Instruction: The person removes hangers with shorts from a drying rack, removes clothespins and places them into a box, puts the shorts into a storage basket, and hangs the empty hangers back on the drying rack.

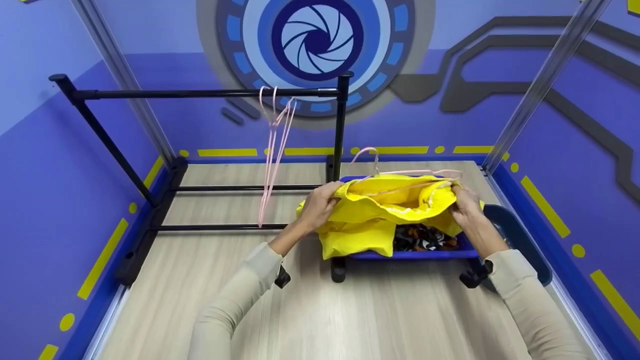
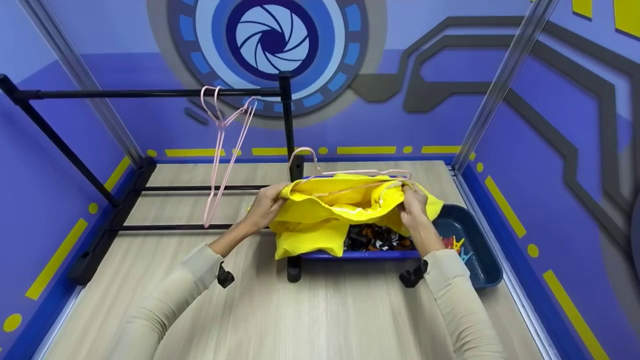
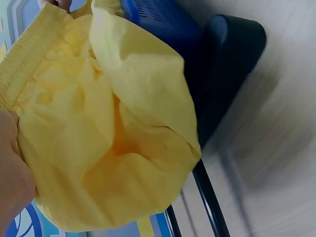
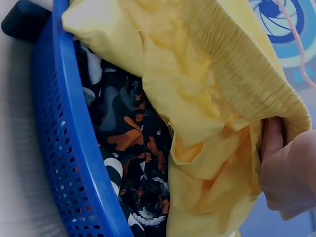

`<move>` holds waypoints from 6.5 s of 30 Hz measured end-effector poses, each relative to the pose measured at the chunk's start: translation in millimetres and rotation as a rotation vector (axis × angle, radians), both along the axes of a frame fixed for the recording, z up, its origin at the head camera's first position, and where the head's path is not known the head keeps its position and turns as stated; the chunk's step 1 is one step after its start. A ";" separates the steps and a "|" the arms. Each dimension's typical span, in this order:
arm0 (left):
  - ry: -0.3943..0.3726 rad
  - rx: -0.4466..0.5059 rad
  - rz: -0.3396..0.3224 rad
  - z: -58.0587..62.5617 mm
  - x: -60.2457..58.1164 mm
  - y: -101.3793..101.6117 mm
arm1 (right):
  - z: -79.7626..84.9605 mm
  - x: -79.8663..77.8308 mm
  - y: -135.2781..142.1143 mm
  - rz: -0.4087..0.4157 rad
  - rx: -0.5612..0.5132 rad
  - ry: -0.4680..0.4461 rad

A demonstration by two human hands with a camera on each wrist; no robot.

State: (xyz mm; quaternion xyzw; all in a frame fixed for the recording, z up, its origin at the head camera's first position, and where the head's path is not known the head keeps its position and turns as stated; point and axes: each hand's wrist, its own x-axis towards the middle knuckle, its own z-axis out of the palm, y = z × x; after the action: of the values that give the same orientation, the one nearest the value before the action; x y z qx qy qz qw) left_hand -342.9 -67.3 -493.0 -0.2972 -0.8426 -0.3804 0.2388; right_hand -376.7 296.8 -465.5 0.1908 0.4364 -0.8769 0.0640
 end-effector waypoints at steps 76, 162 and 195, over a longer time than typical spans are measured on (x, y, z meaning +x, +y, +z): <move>-0.284 -0.133 0.501 29.7 -13.5 -8.4 | 35.8 6.8 19.9 -0.363 1.308 1.025; -0.056 -0.318 0.815 180.6 -5.2 -255.5 | 150.1 92.1 -107.8 0.920 0.389 0.490; -0.127 -0.445 0.849 179.5 -4.2 -253.8 | 160.9 51.8 -216.8 0.882 0.305 0.466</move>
State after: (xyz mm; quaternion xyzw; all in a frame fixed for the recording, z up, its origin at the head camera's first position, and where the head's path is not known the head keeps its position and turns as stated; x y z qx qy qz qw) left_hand -347.1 -321.1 -313.5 0.0527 -0.9633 -0.0771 0.2517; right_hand -324.9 80.0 -304.6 -0.2042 0.6008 -0.7123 0.3000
